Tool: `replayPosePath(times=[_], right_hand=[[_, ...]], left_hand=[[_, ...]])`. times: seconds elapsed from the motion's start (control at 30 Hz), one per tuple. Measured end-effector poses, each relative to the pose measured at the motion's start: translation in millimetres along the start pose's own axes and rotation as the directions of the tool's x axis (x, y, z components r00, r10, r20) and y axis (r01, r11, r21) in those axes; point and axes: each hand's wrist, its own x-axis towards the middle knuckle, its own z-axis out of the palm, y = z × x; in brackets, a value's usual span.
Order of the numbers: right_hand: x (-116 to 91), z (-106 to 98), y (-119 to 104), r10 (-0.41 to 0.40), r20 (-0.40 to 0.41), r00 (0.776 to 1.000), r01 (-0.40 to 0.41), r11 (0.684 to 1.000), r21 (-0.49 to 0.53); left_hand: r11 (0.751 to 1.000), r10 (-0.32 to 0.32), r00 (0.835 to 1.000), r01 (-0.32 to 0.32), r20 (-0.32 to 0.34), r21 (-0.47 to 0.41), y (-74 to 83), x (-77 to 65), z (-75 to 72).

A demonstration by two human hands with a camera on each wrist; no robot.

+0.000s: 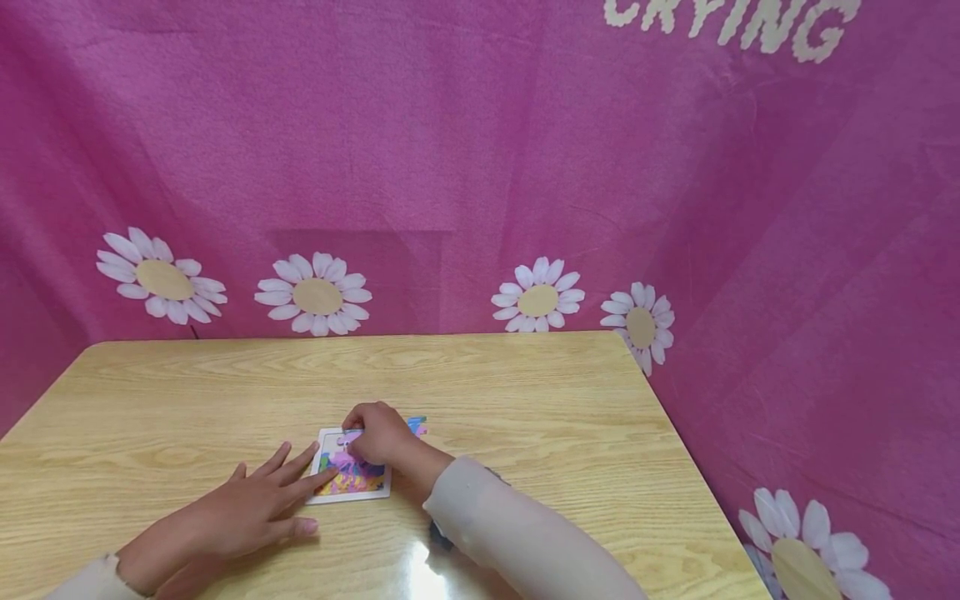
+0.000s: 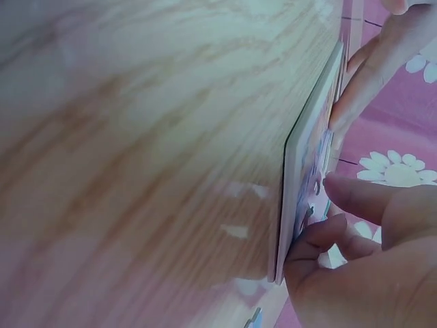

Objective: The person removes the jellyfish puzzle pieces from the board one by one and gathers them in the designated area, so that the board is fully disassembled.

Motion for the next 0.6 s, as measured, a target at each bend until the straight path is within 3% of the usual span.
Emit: replayPosePath(times=[0.6], right_hand=[[4.1,-3.6,5.2,0.026,-0.008,1.000,-0.024,0.992,0.125]], left_hand=[[1.000,-0.024,1.000,0.024,0.004,-0.012,0.0,2.7,-1.2]])
